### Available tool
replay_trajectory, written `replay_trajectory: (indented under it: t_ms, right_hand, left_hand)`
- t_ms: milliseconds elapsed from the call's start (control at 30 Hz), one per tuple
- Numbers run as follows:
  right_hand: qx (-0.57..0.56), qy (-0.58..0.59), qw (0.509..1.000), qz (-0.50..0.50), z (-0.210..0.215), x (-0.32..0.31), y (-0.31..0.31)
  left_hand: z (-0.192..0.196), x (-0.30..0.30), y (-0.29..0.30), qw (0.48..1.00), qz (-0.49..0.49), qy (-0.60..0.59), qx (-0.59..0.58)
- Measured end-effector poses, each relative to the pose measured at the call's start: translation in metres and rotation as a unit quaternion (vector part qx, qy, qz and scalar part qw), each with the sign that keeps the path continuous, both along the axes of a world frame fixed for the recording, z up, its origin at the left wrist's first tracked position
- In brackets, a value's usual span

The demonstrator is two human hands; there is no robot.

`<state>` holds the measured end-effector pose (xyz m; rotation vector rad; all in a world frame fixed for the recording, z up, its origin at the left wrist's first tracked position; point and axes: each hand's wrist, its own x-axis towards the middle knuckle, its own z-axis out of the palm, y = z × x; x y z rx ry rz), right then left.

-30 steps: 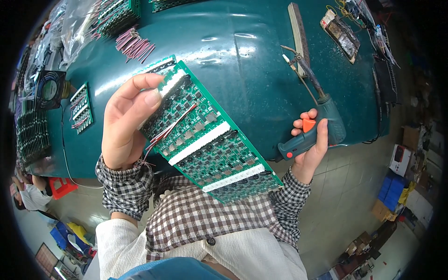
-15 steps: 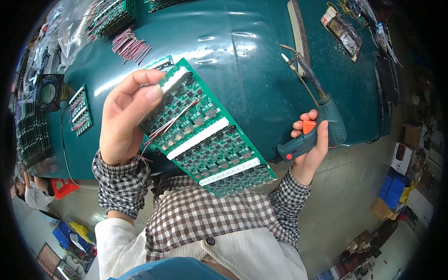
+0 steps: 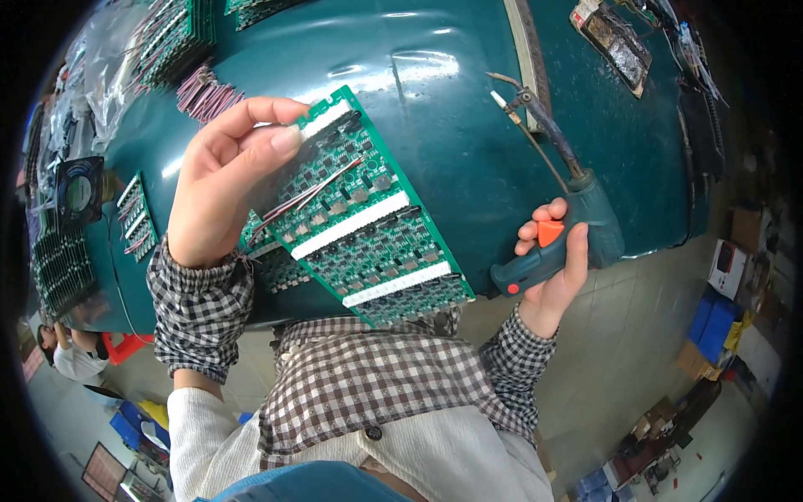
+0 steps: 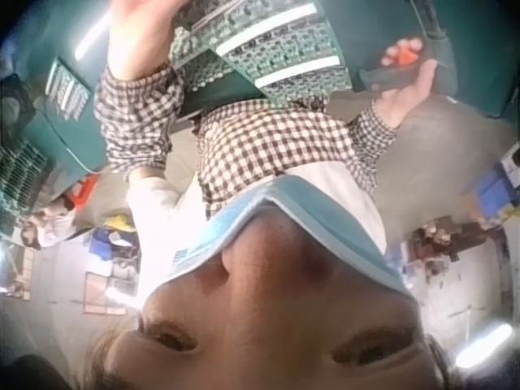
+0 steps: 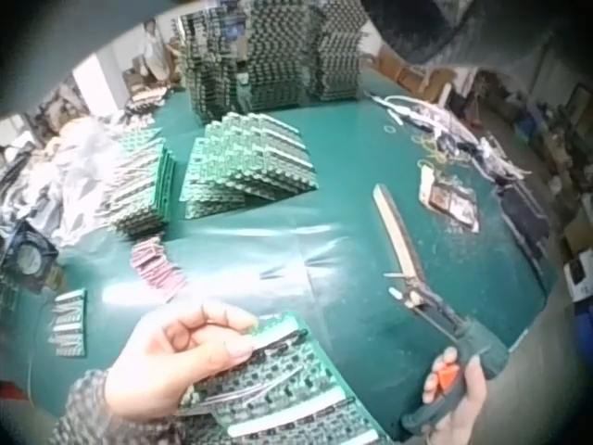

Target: The person aligns wires onto circuit boards by hand and solders the connections using a soldering gun.

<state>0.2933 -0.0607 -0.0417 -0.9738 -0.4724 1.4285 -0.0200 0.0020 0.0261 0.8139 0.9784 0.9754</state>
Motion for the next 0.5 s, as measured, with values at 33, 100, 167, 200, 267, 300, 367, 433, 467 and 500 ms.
replay_trajectory:
  t_ms: [33, 100, 167, 200, 267, 300, 367, 433, 467, 500]
  right_hand:
    - [-0.003, -0.001, 1.0, -0.003, 0.0, -0.001, -0.002]
    - [0.002, 0.016, 1.0, -0.007, 0.002, -0.004, -0.005]
    - [0.004, 0.021, 1.0, -0.013, 0.003, -0.007, -0.008]
    - [0.006, 0.024, 1.0, -0.016, 0.004, -0.008, -0.008]
    - [0.009, 0.026, 1.0, -0.015, 0.005, -0.009, -0.009]
    - [0.015, 0.029, 0.999, -0.01, 0.006, -0.009, -0.009]
    - [0.013, 0.027, 0.999, -0.011, 0.007, -0.009, -0.01]
    - [0.009, 0.025, 1.0, -0.009, 0.008, -0.008, -0.011]
    - [0.009, 0.025, 1.0, -0.006, 0.009, -0.009, -0.012]
    - [0.008, 0.023, 1.0, -0.007, 0.01, -0.008, -0.012]
  left_hand:
    - [-0.001, 0.0, 0.005, 1.0, -0.02, 0.005, -0.006]
    - [-0.005, 0.001, 0.015, 0.998, -0.055, 0.027, -0.018]
    - [-0.01, 0.004, 0.028, 0.995, -0.085, 0.039, -0.03]
    - [-0.014, 0.006, 0.034, 0.994, -0.097, 0.04, -0.034]
    - [-0.032, 0.011, 0.044, 0.993, -0.109, 0.041, -0.029]
    - [-0.039, 0.013, 0.049, 0.991, -0.119, 0.038, -0.037]
    - [-0.049, 0.018, 0.055, 0.989, -0.131, 0.05, -0.039]
    - [-0.061, 0.022, 0.059, 0.987, -0.134, 0.094, 0.0]
    - [-0.066, 0.023, 0.058, 0.98, -0.133, 0.14, 0.044]
    - [-0.068, 0.026, 0.059, 0.975, -0.126, 0.168, 0.074]
